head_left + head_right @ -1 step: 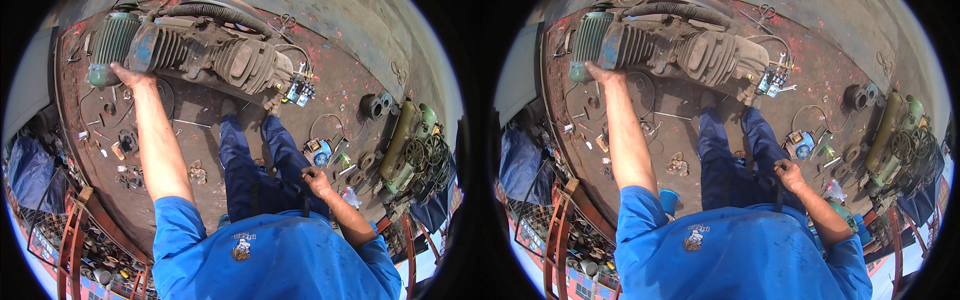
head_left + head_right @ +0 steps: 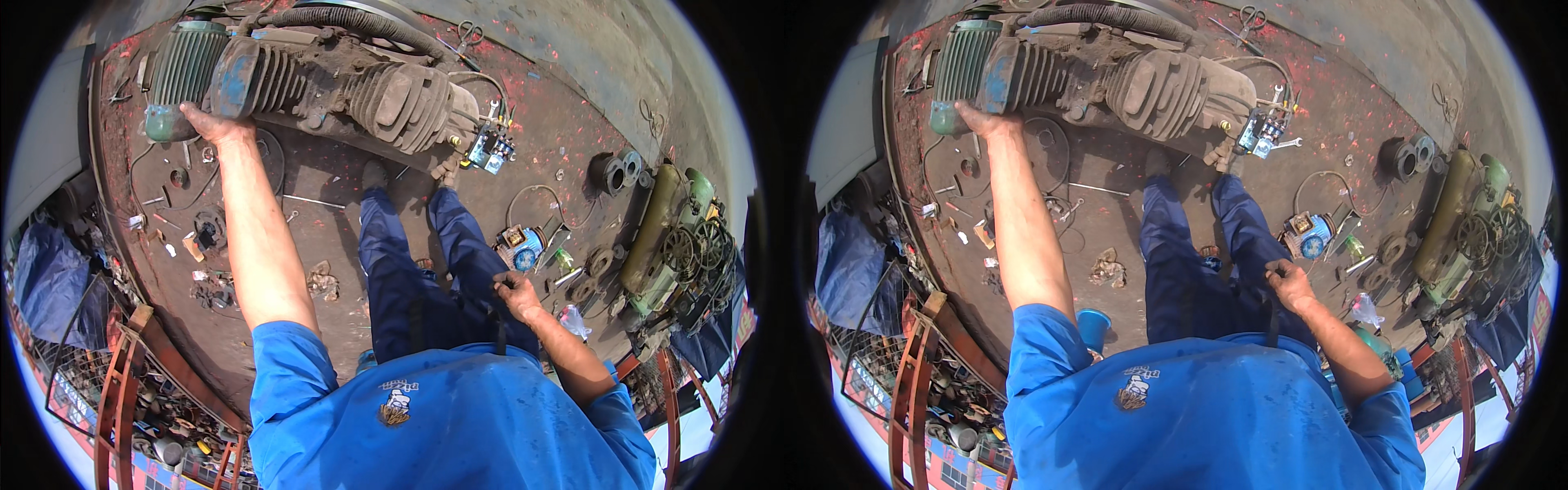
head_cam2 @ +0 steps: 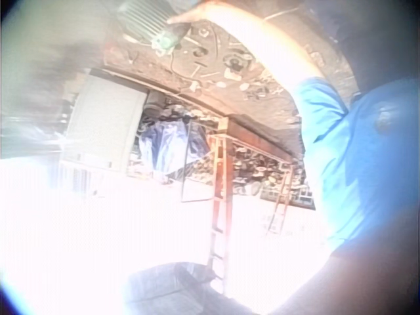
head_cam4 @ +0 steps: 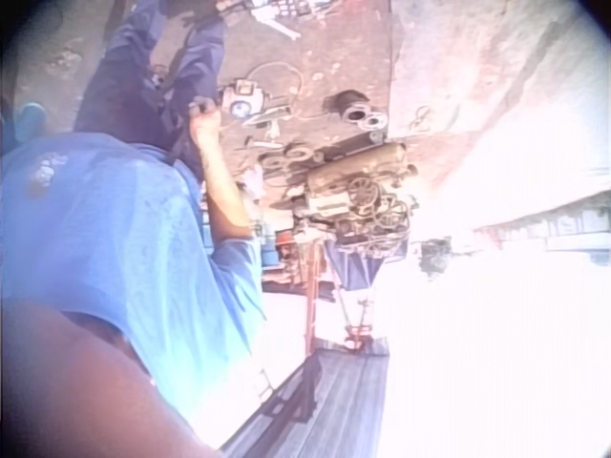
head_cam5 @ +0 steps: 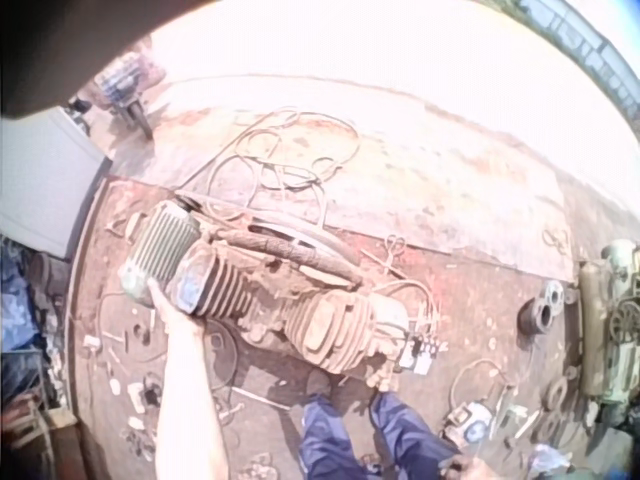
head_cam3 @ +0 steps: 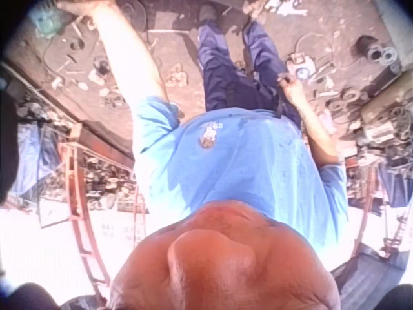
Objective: The person opens a small cardboard box and removes a white paper-like item, then walks through a scrapyard to a workbench. They handle a large motor or compressor unit and use a wrench to tighten or loosen bolts on the machinery.
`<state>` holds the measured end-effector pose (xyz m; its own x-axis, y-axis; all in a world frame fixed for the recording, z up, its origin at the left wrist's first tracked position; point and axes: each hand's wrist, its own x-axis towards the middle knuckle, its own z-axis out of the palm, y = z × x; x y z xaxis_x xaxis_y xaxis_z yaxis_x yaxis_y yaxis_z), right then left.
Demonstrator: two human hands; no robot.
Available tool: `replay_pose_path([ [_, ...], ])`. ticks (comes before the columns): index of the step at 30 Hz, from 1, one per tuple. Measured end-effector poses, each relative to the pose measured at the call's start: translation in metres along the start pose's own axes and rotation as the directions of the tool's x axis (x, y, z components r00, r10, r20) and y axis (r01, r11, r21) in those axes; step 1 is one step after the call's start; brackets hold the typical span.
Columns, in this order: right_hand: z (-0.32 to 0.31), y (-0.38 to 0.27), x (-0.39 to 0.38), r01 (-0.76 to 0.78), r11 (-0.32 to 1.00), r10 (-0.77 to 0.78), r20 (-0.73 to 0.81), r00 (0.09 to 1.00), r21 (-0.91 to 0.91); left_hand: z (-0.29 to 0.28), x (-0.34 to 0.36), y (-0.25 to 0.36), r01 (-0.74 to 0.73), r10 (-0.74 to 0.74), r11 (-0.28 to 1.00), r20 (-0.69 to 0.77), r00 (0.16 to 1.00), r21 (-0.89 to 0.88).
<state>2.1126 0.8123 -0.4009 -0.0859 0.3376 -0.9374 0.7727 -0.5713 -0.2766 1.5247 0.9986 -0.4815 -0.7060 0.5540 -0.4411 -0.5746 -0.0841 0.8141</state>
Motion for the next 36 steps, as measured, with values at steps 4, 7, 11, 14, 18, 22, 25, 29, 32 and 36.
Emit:
replay_pose_path([
  [4, -0.001, 0.004, 0.005, 0.016, 1.000, -0.016, 0.008, 1.000, 0.023, 0.008, -0.005, 0.003, 0.005, -0.005, 1.000, -0.010, 1.000, 0.007],
  [7, -0.001, 0.002, 0.006, 0.011, 1.000, -0.011, 0.010, 1.000, 0.023, 0.009, -0.009, 0.006, 0.011, -0.010, 1.000, -0.032, 0.999, 0.026],
  [11, 0.003, 0.009, 0.005, -0.008, 0.999, 0.007, 0.004, 1.000, 0.046, 0.014, -0.025, 0.002, -0.120, 0.125, 0.977, -0.018, 0.992, 0.176],
  [14, 0.003, 0.014, 0.008, 0.000, 0.998, 0.000, 0.009, 1.000, 0.063, 0.000, -0.011, 0.000, -0.130, 0.166, 0.970, -0.169, 0.972, 0.203],
  [18, -0.001, 0.009, 0.010, 0.016, 0.996, -0.018, 0.018, 1.000, 0.088, 0.016, -0.007, 0.005, -0.114, 0.179, 0.965, -0.276, 0.944, 0.234],
  [22, 0.000, 0.002, 0.009, 0.017, 0.998, -0.018, 0.015, 1.000, 0.056, 0.009, -0.003, 0.006, -0.121, 0.159, 0.973, -0.193, 0.968, 0.194],
  [25, 0.000, 0.006, 0.010, 0.027, 0.996, -0.028, 0.002, 1.000, 0.084, 0.009, -0.010, 0.006, -0.116, 0.151, 0.973, -0.169, 0.974, 0.201],
  [29, 0.000, 0.008, 0.011, 0.017, 0.995, -0.018, 0.005, 1.000, 0.097, 0.013, -0.021, 0.005, -0.141, 0.177, 0.971, -0.186, 0.967, 0.191],
  [32, 0.000, 0.007, 0.012, 0.018, 0.993, -0.020, 0.009, 1.000, 0.115, 0.024, -0.027, -0.001, -0.201, 0.237, 0.962, -0.201, 0.950, 0.185],
  [36, 0.003, 0.003, 0.010, 0.019, 0.993, -0.020, 0.012, 1.000, 0.113, 0.038, -0.037, 0.001, -0.233, 0.268, 0.959, -0.257, 0.929, 0.159],
])
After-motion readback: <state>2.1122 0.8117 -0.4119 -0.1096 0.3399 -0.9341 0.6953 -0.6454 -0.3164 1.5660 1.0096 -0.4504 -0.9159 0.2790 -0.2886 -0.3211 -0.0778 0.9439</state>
